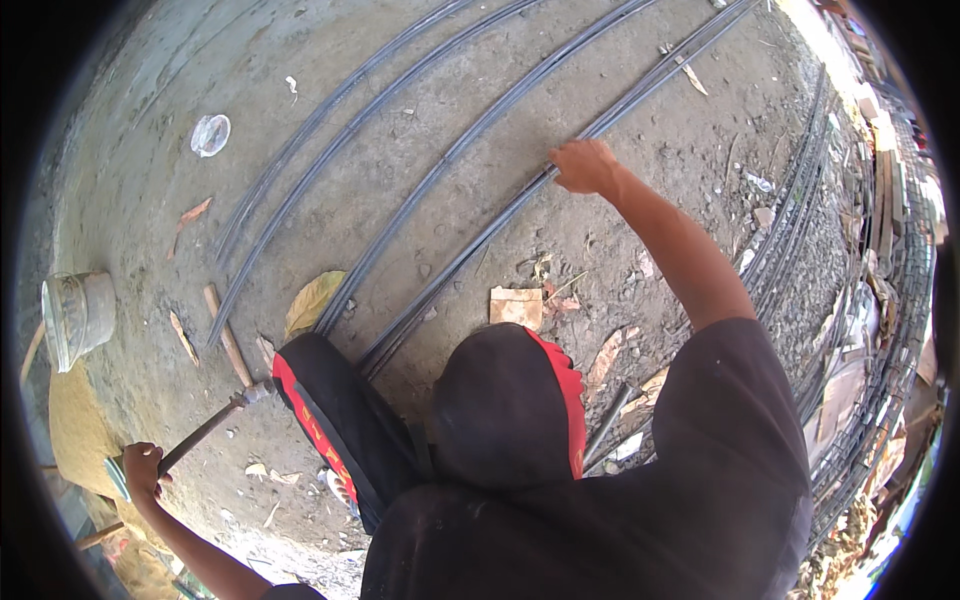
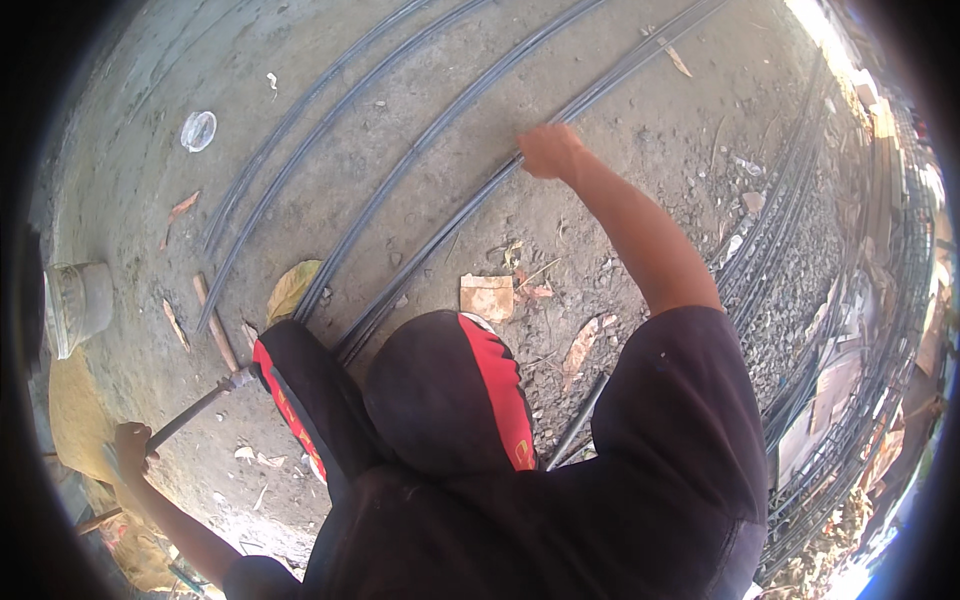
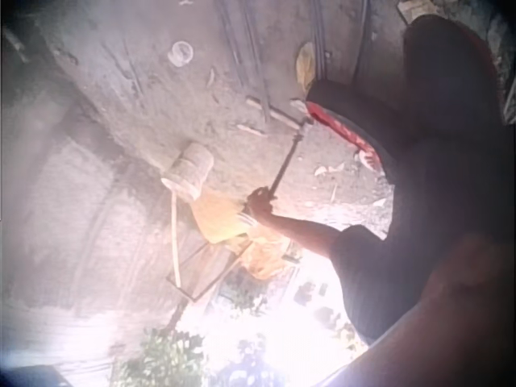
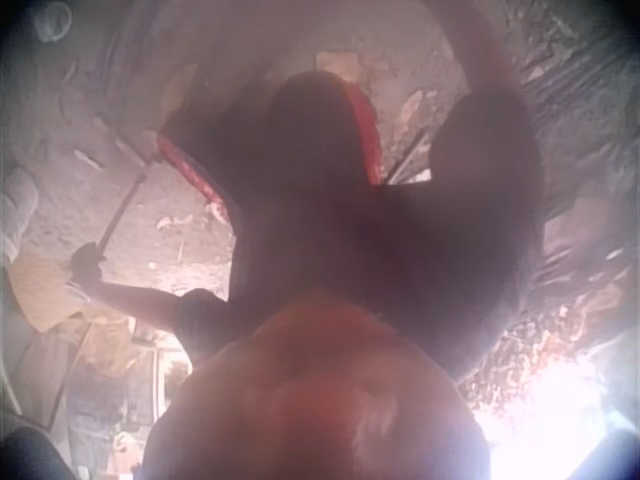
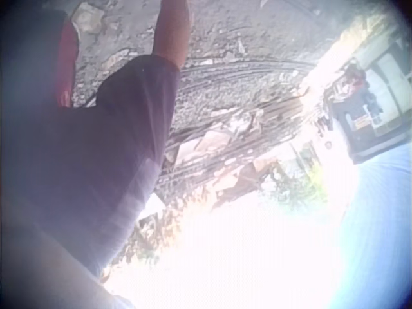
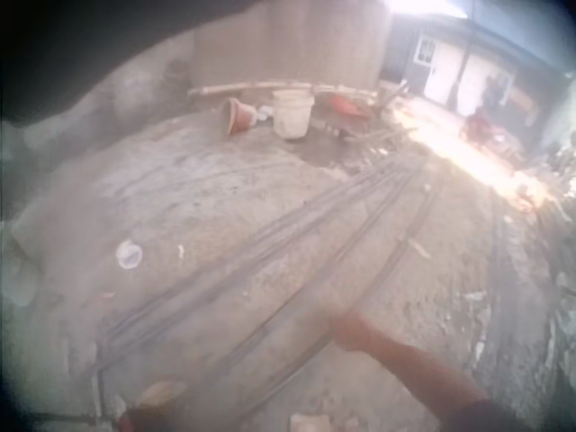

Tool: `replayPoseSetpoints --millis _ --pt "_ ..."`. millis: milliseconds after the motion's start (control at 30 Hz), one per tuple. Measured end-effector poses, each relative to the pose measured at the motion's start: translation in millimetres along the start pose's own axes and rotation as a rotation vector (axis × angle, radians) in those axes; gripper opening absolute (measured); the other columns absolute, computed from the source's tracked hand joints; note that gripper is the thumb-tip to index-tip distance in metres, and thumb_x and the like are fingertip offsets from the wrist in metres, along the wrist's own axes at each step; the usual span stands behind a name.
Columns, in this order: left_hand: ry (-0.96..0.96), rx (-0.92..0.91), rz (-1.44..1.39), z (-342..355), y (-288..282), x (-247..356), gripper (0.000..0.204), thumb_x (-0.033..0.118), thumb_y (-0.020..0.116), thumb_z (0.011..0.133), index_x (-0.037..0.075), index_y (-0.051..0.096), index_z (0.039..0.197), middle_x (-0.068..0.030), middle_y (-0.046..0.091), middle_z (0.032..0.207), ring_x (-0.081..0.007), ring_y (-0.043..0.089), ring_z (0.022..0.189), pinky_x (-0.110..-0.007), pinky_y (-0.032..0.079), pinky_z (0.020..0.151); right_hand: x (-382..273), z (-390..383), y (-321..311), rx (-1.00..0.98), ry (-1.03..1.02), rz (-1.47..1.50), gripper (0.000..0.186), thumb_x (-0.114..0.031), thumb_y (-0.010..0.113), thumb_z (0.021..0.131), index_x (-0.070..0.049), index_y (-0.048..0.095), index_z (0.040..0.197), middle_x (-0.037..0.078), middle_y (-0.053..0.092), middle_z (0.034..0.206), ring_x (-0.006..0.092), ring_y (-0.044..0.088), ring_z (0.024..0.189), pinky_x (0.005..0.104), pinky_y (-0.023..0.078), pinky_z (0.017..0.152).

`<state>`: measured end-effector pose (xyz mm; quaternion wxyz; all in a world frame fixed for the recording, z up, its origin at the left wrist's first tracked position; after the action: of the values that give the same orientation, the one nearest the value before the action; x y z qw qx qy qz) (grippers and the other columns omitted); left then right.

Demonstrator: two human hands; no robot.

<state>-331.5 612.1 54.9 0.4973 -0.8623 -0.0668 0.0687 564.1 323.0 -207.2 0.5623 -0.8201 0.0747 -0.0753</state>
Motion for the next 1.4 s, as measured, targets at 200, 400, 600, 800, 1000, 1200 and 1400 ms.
replayPoseSetpoints --millis 200,400,600,800,1000,1200,1400 --pt "-0.017 0.003 -0.015 -7.5 -12.1 -0.4 0.038 0.012 0.063 0.094 -0.012 0.061 0.123 -0.0236 0.069 0.066 -0.0278 0.067 0.044 -0.037 0.038 0.027 -31.1 -80.2 61.2 0.001 0.400 0.371 0.023 -0.013 0.051 0.096 -0.003 0.070 0.106 0.023 0.074 0.099 0.0389 0.073 0.095 0.0479 0.058 0.084" --pt "0.063 -0.043 0.054 32.9 10.3 51.2 0.019 0.006 0.058 0.089 -0.005 0.060 0.074 -0.0174 0.060 0.053 -0.0270 0.061 0.037 -0.039 0.033 0.027 -44.8 82.6 57.4 0.217 0.424 0.906 0.027 -0.020 0.061 0.088 0.003 0.072 0.098 0.023 0.073 0.096 0.0398 0.070 0.088 0.0501 0.056 0.079" --pt "0.014 0.033 0.011 15.1 -16.9 23.2 0.027 0.007 0.064 0.091 -0.012 0.057 0.108 -0.0253 0.068 0.077 -0.0316 0.067 0.045 -0.039 0.037 0.027 30.9 -2.4 39.2 0.224 0.499 1.330 0.028 -0.023 0.063 0.093 0.003 0.068 0.104 0.016 0.070 0.090 0.0317 0.068 0.082 0.0462 0.053 0.073" --pt "0.125 0.008 -0.134 51.6 -9.0 -17.2 0.028 0.009 0.061 0.092 -0.015 0.063 0.106 -0.0247 0.066 0.065 -0.0313 0.065 0.042 -0.039 0.035 0.025 41.9 -173.6 91.8 0.875 1.161 0.864 0.030 -0.024 0.064 0.097 0.003 0.064 0.111 0.013 0.067 0.095 0.0294 0.065 0.089 0.0453 0.051 0.077" --pt "-0.009 -0.056 0.027 -4.5 -5.9 3.1 0.021 0.008 0.056 0.091 -0.007 0.066 0.080 -0.0228 0.063 0.054 -0.0245 0.047 0.026 -0.038 0.031 0.025 -18.1 -168.3 2.7 0.699 0.970 0.667 0.030 -0.025 0.066 0.097 0.000 0.065 0.113 0.015 0.068 0.109 0.0338 0.065 0.103 0.0468 0.049 0.093" --pt "-0.004 -0.025 0.056 -26.1 4.2 35.6 0.022 0.007 0.052 0.087 -0.003 0.063 0.072 -0.0218 0.065 0.055 -0.0224 0.047 0.028 -0.039 0.033 0.028 -3.3 -86.6 63.8 0.250 0.820 0.410 0.029 -0.029 0.056 0.099 -0.007 0.074 0.105 0.016 0.075 0.101 0.0383 0.071 0.096 0.0473 0.047 0.101" --pt "0.020 -0.006 0.020 -20.9 7.2 16.6 0.029 0.006 0.053 0.089 -0.003 0.060 0.062 -0.0211 0.061 0.050 -0.0239 0.047 0.026 -0.039 0.033 0.025 -36.4 -103.3 60.9 0.007 0.583 0.453 0.028 -0.023 0.054 0.096 -0.006 0.075 0.105 0.021 0.075 0.103 0.0391 0.072 0.101 0.0514 0.053 0.094"
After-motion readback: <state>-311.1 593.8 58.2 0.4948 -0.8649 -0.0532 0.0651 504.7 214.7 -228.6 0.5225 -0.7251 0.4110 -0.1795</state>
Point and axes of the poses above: each hand's wrist, its own z-axis towards the middle knuckle, its own y-axis out of the palm, x = y × z, the point moved 8 cm from there along z, towards the middle knuckle
